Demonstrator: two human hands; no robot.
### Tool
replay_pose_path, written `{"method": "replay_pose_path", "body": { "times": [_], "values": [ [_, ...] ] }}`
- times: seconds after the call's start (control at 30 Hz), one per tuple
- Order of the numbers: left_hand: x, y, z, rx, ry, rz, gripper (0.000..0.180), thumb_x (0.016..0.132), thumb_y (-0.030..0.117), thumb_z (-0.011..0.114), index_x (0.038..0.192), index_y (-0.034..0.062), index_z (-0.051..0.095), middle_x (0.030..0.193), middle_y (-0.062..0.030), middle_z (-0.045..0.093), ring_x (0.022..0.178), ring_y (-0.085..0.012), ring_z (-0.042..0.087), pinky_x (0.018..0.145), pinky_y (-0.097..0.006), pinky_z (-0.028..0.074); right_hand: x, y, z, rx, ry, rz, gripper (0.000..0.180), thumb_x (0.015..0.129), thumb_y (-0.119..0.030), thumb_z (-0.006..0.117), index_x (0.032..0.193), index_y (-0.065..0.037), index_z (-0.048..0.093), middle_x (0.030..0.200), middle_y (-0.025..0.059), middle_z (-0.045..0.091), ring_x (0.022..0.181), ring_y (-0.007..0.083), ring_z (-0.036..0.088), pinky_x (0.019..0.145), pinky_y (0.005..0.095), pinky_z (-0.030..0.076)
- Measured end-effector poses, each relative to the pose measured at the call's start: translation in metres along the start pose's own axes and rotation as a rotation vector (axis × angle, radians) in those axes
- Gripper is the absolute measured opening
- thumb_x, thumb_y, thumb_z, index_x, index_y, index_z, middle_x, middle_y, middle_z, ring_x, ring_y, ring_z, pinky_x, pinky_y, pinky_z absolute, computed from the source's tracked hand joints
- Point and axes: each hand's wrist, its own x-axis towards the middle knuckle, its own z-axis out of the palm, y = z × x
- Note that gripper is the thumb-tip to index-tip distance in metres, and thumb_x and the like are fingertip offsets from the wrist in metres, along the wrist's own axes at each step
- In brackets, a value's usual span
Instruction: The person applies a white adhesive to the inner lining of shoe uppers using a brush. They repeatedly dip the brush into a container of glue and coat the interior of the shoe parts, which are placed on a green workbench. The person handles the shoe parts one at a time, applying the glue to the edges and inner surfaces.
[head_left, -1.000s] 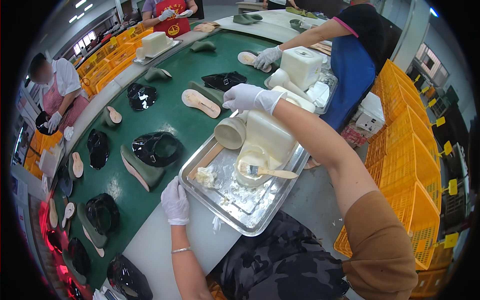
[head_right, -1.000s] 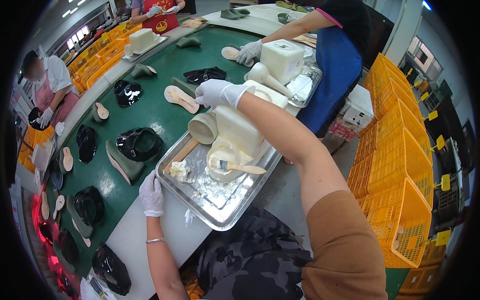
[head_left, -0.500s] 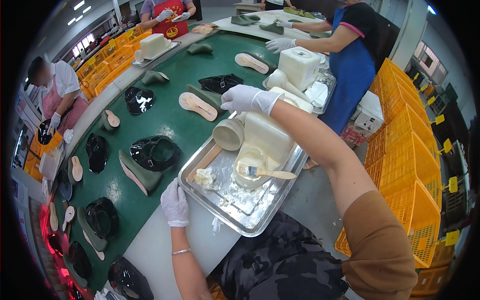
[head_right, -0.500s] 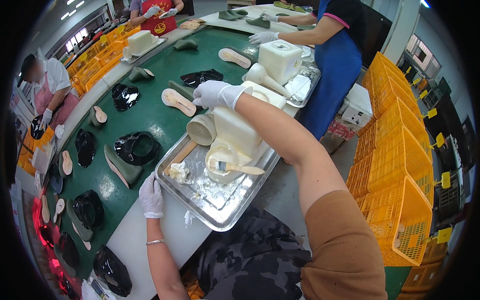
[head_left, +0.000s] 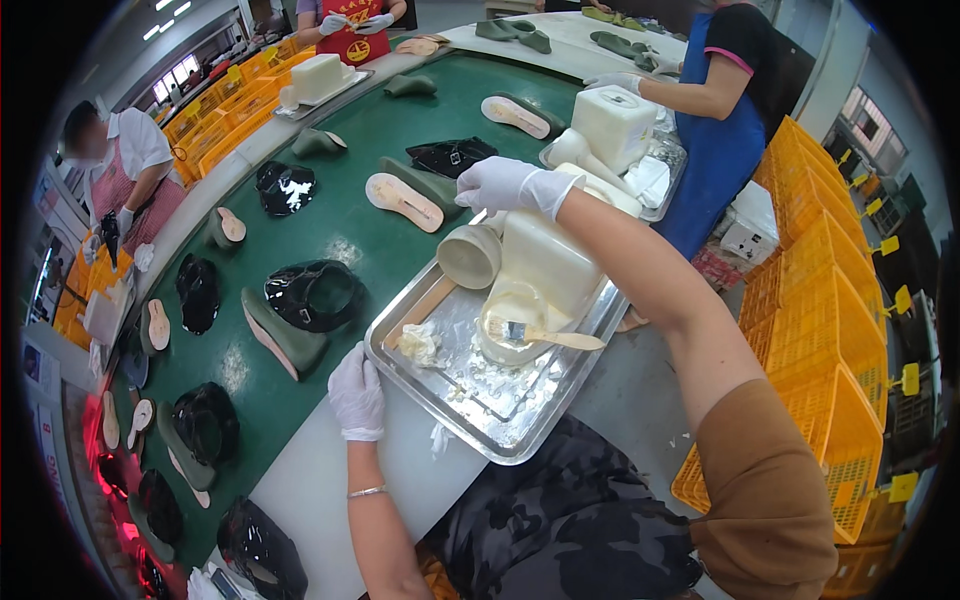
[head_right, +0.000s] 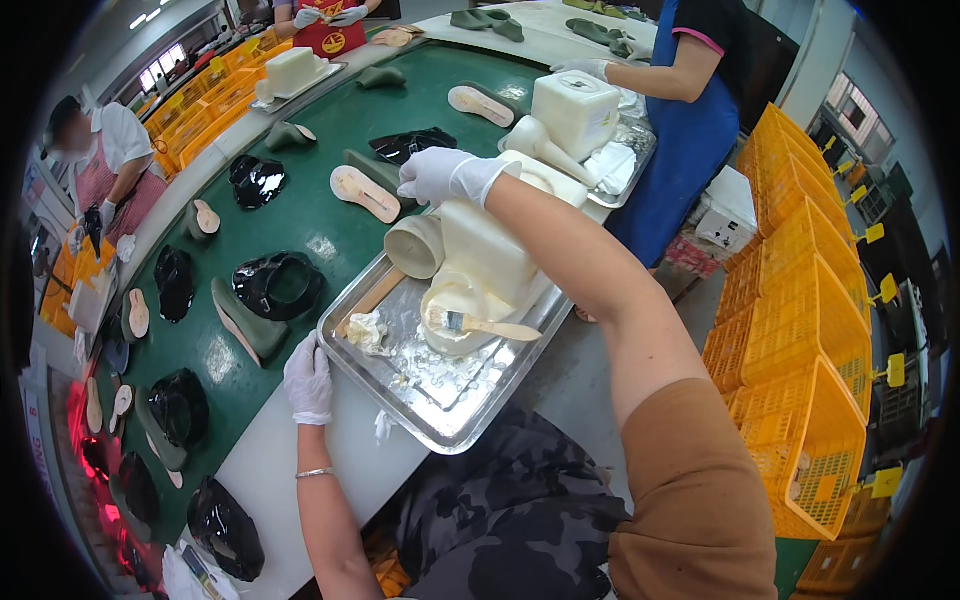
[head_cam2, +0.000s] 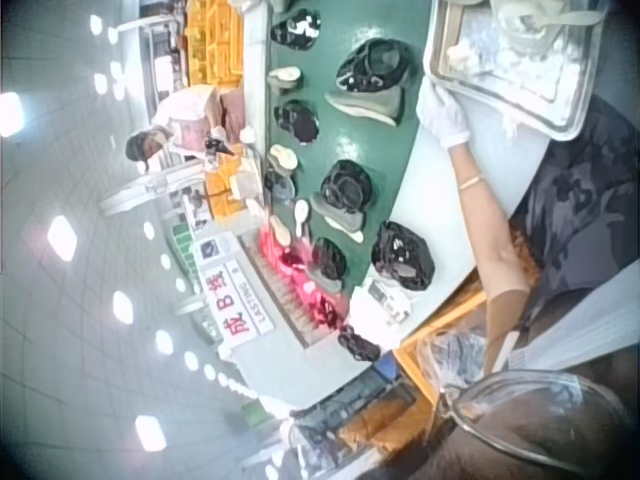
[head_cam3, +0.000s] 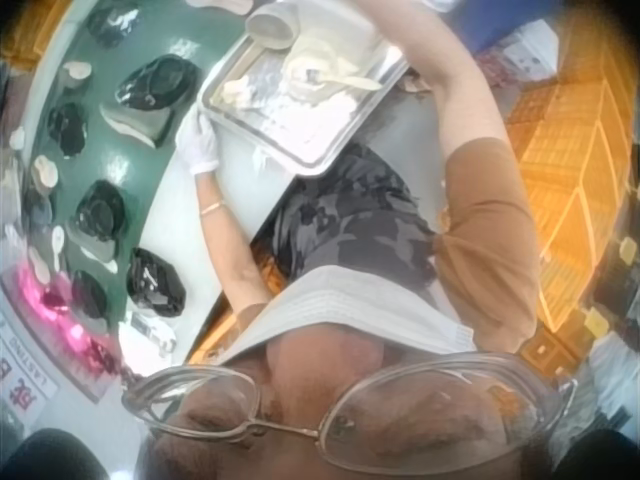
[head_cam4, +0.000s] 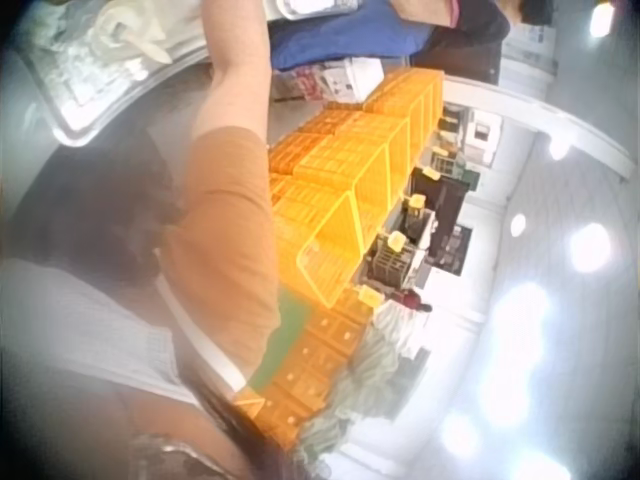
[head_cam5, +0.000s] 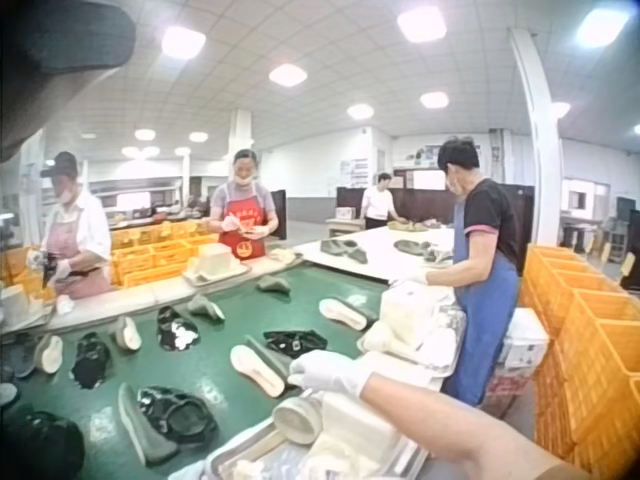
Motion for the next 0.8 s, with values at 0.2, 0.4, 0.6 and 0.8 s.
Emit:
{"method": "replay_pose_path", "body": {
  "times": [0.2,0.4,0.6,0.8],
  "values": [
    [-0.0001,-0.0036,0.0024,-0.004,0.020,0.032,0.023,0.082,0.007,0.051,0.103,0.0010,0.058,0.090,-0.0168,0.061,0.083,-0.0338,0.057,0.074,-0.043,0.043,-0.0003,-0.0002,0.0000,0.005,0.000,0.024,0.028,0.088,-0.030,0.051,0.101,-0.008,0.062,0.086,0.0072,0.064,0.077,0.0188,0.062,0.073,0.0324,0.047],
    [0.0000,-0.0026,0.0021,-0.008,0.007,0.028,0.023,0.082,0.007,0.050,0.102,0.0006,0.058,0.089,-0.0168,0.061,0.082,-0.0341,0.057,0.073,-0.043,0.043,0.0004,-0.0001,0.0000,0.008,-0.007,0.008,0.029,0.088,-0.030,0.051,0.101,-0.007,0.062,0.086,0.0075,0.064,0.077,0.0190,0.062,0.073,0.0322,0.047],
    [0.0006,0.0006,0.0009,0.011,0.025,0.040,0.022,0.082,0.007,0.050,0.101,0.0004,0.058,0.088,-0.0166,0.061,0.081,-0.0344,0.056,0.072,-0.043,0.043,0.0000,-0.0013,-0.0005,0.003,-0.020,0.017,0.029,0.088,-0.030,0.051,0.103,-0.007,0.061,0.087,0.0069,0.064,0.077,0.0188,0.062,0.073,0.0320,0.047],
    [0.0003,0.0002,0.0004,0.014,0.018,0.032,0.023,0.081,0.007,0.051,0.102,0.0007,0.058,0.090,-0.0170,0.061,0.082,-0.0342,0.057,0.073,-0.043,0.043,-0.0006,-0.0011,-0.0005,-0.003,-0.020,0.023,0.029,0.088,-0.030,0.051,0.104,-0.008,0.061,0.087,0.0068,0.064,0.075,0.0183,0.062,0.072,0.0318,0.047]
  ]
}}
